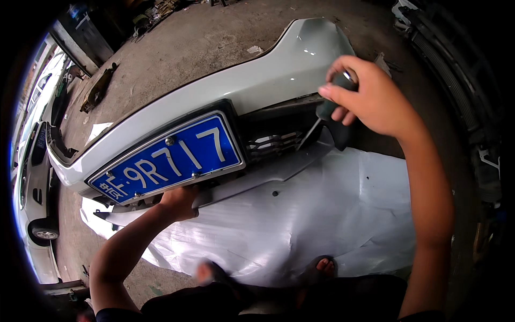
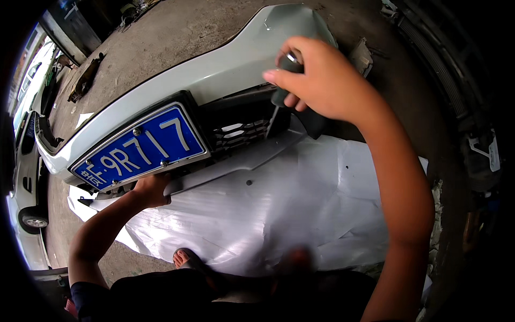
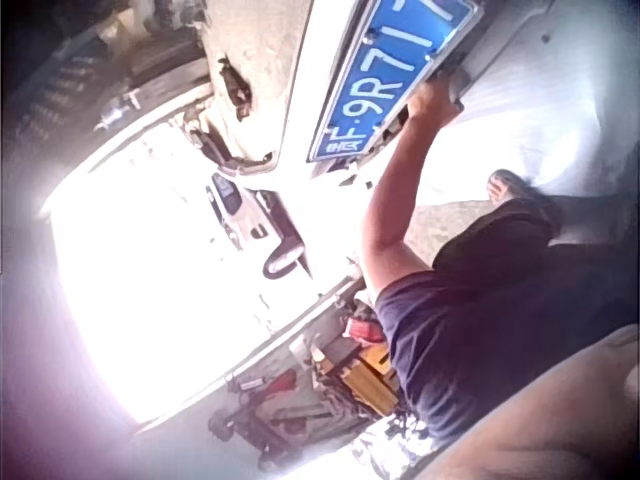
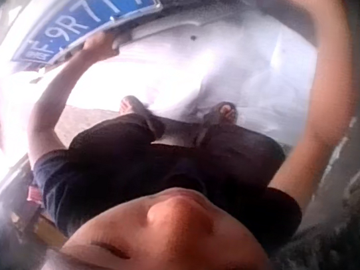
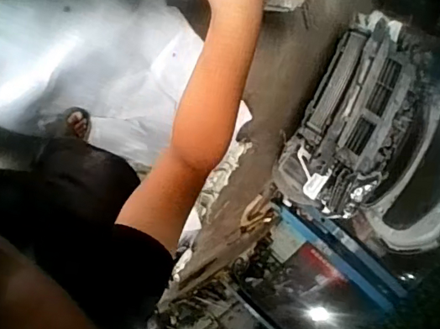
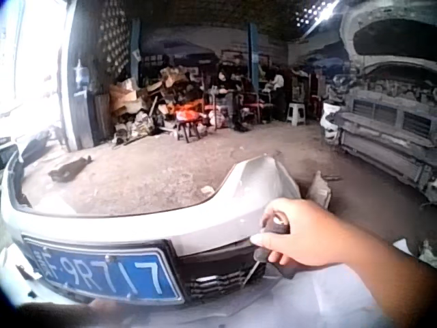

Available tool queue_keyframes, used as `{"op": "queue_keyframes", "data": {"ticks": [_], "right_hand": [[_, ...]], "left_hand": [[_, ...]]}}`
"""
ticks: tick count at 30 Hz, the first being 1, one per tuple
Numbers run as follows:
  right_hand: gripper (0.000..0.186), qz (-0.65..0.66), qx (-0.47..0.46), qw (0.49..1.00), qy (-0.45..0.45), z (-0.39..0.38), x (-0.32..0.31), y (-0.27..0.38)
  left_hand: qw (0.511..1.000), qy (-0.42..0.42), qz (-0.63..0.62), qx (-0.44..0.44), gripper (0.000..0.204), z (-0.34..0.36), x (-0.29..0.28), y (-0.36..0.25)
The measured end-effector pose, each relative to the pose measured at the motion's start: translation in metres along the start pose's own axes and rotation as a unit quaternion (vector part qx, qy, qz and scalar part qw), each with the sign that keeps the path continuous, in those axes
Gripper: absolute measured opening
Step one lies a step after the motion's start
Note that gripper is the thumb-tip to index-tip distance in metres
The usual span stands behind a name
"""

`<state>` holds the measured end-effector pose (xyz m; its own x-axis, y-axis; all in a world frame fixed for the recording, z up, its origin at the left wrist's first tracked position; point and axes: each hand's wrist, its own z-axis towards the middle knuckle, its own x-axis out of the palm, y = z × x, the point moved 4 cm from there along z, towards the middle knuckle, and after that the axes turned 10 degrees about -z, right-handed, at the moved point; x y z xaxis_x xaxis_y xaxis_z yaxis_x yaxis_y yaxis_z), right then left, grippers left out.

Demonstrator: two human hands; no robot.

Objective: The person removes a car bumper from a vehicle and places it on a protective sheet on the floor. They then use a screwdriver to attach a lower trim piece to the bumper, aligning it and securing it with screws.

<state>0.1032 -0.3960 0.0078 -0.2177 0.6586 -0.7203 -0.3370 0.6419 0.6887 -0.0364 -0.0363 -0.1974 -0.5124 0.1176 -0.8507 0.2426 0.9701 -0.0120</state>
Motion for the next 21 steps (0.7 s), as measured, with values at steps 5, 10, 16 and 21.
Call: {"op": "queue_keyframes", "data": {"ticks": [5, 10, 16, 21], "right_hand": [[0.018, 0.010, -0.034, 0.999, -0.017, -0.057, 0.008, -0.040], [0.023, 0.041, -0.137, 0.989, -0.040, -0.086, 0.035, -0.040], [0.014, 0.223, -0.160, 0.961, -0.043, -0.052, 0.065, -0.040], [0.012, 0.277, -0.078, 0.957, -0.029, 0.044, 0.075, -0.030]], "left_hand": [[1.000, -0.001, 0.024, 0.003, 0.063, 0.000, -0.001, -0.001], [1.000, -0.027, 0.005, 0.006, 0.060, 0.001, -0.003, -0.001], [0.999, -0.035, 0.010, 0.010, 0.062, 0.004, -0.001, 0.001], [0.997, -0.066, -0.011, 0.030, 0.058, 0.009, 0.002, 0.003]]}}
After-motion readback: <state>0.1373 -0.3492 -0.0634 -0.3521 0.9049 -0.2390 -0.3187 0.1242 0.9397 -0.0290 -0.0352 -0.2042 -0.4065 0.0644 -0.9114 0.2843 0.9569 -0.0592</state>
